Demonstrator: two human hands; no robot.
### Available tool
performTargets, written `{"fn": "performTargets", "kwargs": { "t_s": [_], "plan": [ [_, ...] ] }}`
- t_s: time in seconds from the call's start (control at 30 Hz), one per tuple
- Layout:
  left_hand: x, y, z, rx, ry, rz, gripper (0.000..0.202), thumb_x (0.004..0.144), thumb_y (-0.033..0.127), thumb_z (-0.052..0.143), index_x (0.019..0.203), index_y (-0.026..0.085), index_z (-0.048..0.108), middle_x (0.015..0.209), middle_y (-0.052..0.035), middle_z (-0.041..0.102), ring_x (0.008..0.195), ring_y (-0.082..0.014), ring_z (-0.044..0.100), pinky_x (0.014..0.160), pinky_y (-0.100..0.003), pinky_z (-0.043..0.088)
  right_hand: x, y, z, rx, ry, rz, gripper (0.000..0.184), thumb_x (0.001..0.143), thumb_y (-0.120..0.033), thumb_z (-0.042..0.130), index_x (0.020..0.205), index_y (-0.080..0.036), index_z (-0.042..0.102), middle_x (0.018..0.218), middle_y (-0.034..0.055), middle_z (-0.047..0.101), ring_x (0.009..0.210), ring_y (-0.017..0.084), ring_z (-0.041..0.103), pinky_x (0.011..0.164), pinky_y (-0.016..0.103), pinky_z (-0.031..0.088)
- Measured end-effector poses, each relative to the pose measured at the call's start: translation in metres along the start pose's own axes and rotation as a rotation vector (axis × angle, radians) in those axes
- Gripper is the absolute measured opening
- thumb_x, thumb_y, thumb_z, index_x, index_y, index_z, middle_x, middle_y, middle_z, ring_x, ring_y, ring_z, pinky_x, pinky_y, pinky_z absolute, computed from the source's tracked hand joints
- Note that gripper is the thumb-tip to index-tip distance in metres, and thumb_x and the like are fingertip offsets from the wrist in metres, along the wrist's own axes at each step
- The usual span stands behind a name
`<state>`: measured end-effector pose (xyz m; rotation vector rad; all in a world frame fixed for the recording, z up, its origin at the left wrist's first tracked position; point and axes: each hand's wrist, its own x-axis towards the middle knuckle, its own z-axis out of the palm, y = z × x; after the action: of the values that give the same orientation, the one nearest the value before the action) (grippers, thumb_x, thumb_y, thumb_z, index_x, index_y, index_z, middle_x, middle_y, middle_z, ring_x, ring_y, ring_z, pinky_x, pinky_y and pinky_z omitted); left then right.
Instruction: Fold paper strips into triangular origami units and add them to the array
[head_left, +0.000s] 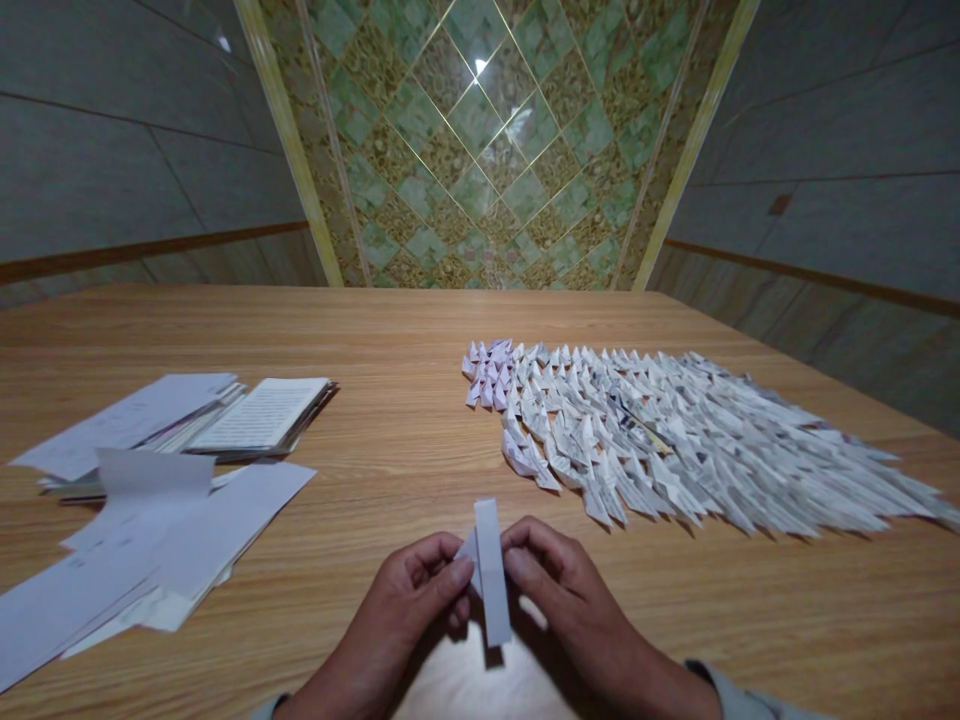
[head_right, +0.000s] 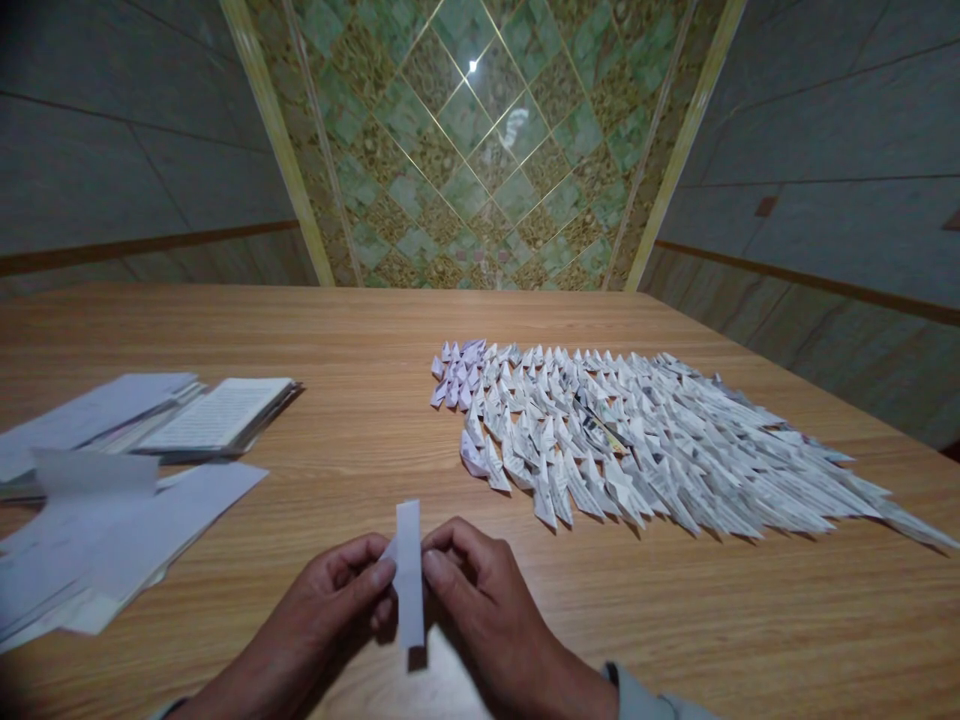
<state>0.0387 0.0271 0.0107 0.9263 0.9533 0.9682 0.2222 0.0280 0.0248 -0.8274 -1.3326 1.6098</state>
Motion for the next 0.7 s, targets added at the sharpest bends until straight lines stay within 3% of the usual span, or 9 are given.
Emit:
{"fn": "performTargets", "kwargs": {
  "t_s": [0.33, 0.7],
  "plan": [
    [-0.005, -0.0018, 0.0026, -0.123, -0.015, -0.099, 0.051, 0.063, 0.056, 0.091, 0.061, 0.013, 0.064, 0.052, 0.0011, 0.057, 0.049, -0.0096, 0.049, 0.051, -0.02, 0.036, -0.0004, 0.0036, 0.0014, 0.216, -0.096, 0.029, 0.038, 0.09, -0.053, 0.071, 0.094, -0.017, 0.063, 0.077, 0.002, 0.068, 0.068, 0.014, 0.063, 0.068, 0.027, 0.049],
    [-0.0046, -0.0059, 0.0024, -0.185, -0.047, -0.1, 0.046, 0.067, 0.052, 0.09, 0.065, 0.012, 0.067, 0.056, 0.0004, 0.058, 0.054, -0.0101, 0.05, 0.054, -0.021, 0.038, -0.0007, 0.0017, 0.0036, 0.211, -0.118, 0.037, 0.042, 0.091, -0.059, 0.068, 0.094, -0.018, 0.06, 0.072, 0.0009, 0.067, 0.065, 0.015, 0.066, 0.066, 0.028, 0.05]
  ]
}}
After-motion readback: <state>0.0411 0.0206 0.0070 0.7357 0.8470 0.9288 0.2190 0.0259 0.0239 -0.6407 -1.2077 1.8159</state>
